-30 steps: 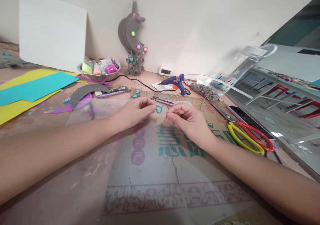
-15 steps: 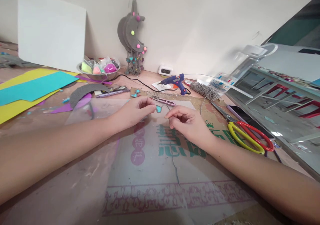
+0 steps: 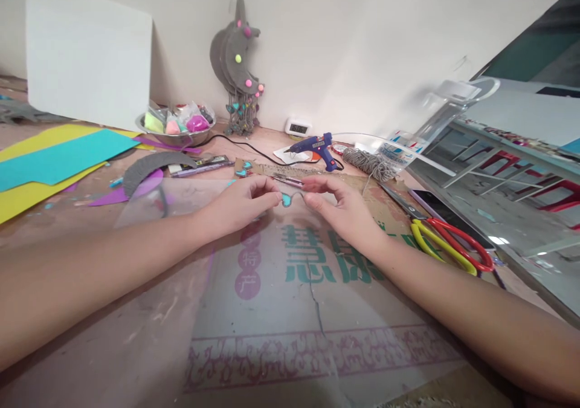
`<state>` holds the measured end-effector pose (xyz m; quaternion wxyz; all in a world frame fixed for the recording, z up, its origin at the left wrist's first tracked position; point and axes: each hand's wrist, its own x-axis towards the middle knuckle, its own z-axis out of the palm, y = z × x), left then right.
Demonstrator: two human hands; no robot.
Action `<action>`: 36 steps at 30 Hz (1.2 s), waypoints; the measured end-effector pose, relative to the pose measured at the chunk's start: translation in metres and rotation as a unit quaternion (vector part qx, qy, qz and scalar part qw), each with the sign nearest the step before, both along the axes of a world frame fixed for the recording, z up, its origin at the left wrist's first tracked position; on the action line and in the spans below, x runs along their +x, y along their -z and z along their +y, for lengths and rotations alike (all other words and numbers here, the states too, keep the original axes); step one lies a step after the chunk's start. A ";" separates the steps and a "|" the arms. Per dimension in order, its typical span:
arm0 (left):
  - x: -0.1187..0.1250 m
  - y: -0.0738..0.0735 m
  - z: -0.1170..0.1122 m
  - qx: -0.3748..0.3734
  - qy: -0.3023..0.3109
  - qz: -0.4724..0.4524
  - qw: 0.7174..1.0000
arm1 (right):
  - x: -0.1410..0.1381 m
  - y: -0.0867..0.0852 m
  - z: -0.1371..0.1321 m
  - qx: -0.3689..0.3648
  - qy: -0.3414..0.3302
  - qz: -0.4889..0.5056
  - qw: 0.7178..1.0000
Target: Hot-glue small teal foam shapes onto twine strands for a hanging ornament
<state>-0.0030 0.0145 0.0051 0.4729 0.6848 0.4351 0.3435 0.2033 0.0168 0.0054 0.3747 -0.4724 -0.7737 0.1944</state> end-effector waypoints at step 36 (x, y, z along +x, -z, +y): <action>0.000 0.001 0.001 0.020 -0.002 0.011 1.000 | -0.009 -0.006 -0.023 0.025 -0.048 -0.091 0.994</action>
